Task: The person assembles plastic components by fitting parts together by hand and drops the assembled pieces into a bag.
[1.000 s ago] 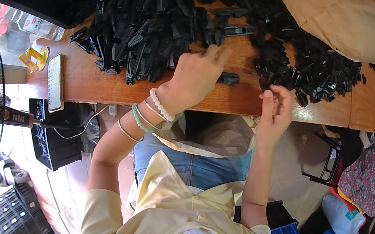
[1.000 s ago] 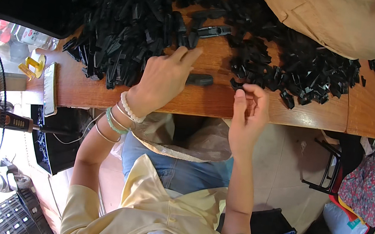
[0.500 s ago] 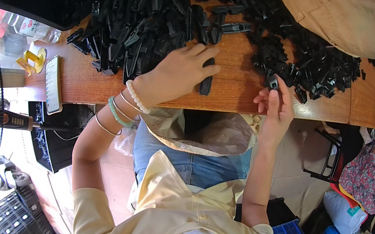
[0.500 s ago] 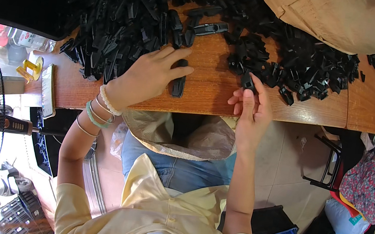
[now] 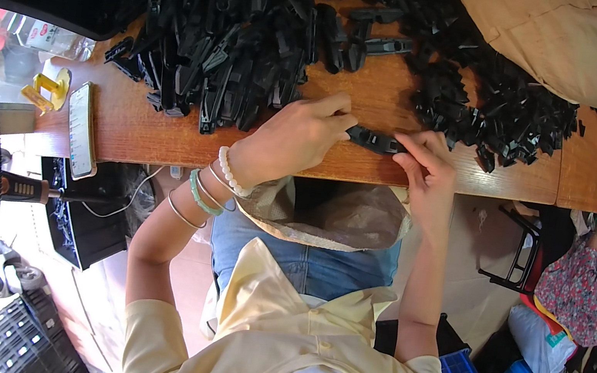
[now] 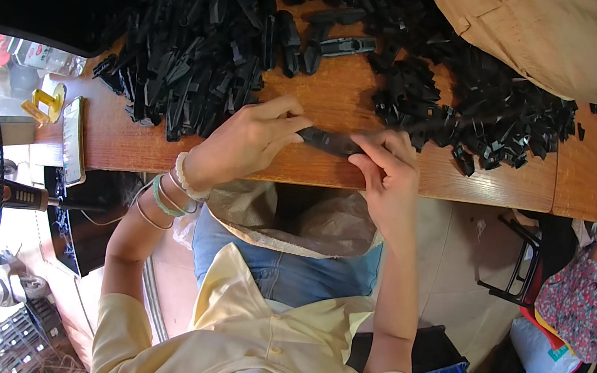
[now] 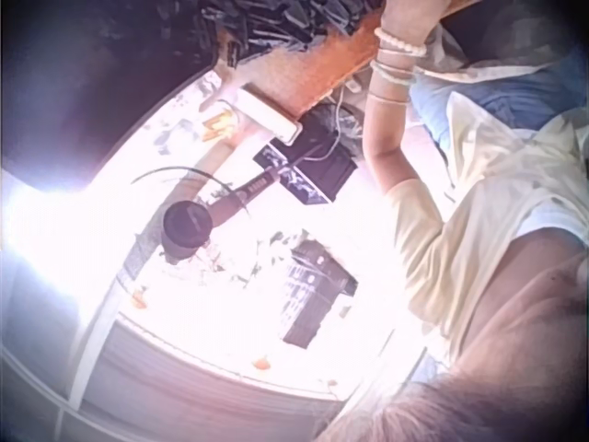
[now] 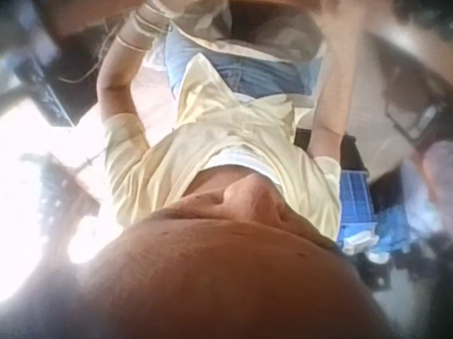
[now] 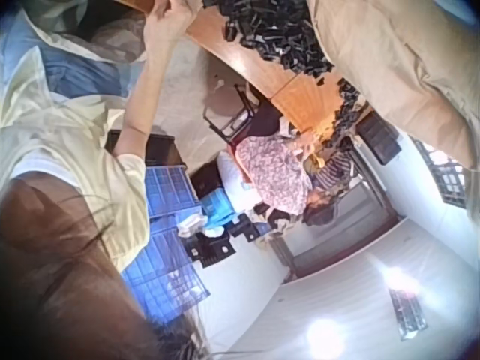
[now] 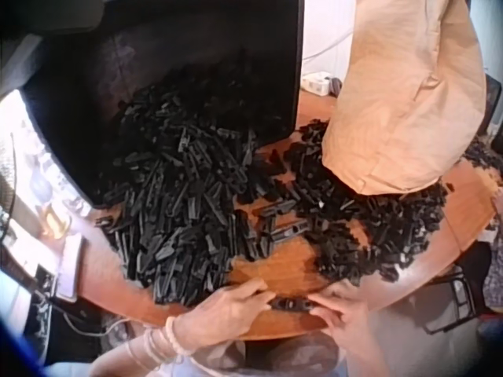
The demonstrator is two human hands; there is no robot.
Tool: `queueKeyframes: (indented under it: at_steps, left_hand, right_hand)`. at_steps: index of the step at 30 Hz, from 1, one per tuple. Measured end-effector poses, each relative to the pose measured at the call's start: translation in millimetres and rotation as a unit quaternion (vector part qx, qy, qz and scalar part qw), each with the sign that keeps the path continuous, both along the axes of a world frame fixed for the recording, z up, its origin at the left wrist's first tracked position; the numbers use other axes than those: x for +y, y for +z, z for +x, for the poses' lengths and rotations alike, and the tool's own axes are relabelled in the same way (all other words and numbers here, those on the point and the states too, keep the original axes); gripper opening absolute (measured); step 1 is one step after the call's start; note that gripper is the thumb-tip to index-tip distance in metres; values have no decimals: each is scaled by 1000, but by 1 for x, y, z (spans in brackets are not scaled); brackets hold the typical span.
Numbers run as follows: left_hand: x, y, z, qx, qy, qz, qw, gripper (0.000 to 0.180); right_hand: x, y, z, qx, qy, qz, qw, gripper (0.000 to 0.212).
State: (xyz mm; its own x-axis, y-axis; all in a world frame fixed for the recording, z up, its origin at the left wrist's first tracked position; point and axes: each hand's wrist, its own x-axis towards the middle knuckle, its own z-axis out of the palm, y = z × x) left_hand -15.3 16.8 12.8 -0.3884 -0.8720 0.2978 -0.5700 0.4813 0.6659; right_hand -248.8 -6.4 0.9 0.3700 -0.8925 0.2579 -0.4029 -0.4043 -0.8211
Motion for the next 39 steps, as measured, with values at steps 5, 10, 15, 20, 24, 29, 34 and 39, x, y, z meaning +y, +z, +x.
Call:
queueKeyframes:
  at_steps: [5,10,15,20,24,29,34,39]
  left_hand:
    - [3,-4,2,32,-17,26,999,22]
    - [3,-1,-3,9,-25,15,1000,21]
    - [-22,28,8,-75,-69,88,991,39]
    - [-85,14,-27,-145,138,-115,973,30]
    - [-101,5,-42,-271,186,-147,933,20]
    - [-61,4,-47,-211,177,-202,940,19]
    - [-82,-8,-41,-259,170,-209,928,13]
    - [-72,2,-40,-254,164,-157,940,14]
  right_hand:
    - [13,-5,16,11,-25,-46,999,28]
    - [21,-3,22,44,-50,-52,996,28]
    - [6,3,-6,9,73,5,997,21]
    - [-26,15,24,166,-157,-229,946,15]
    - [-41,0,26,234,-148,-280,919,21]
    - [-9,6,29,86,-158,-273,945,26]
    - [25,-1,38,-40,-140,-24,989,32]
    - [31,-13,17,-191,-122,31,974,31]
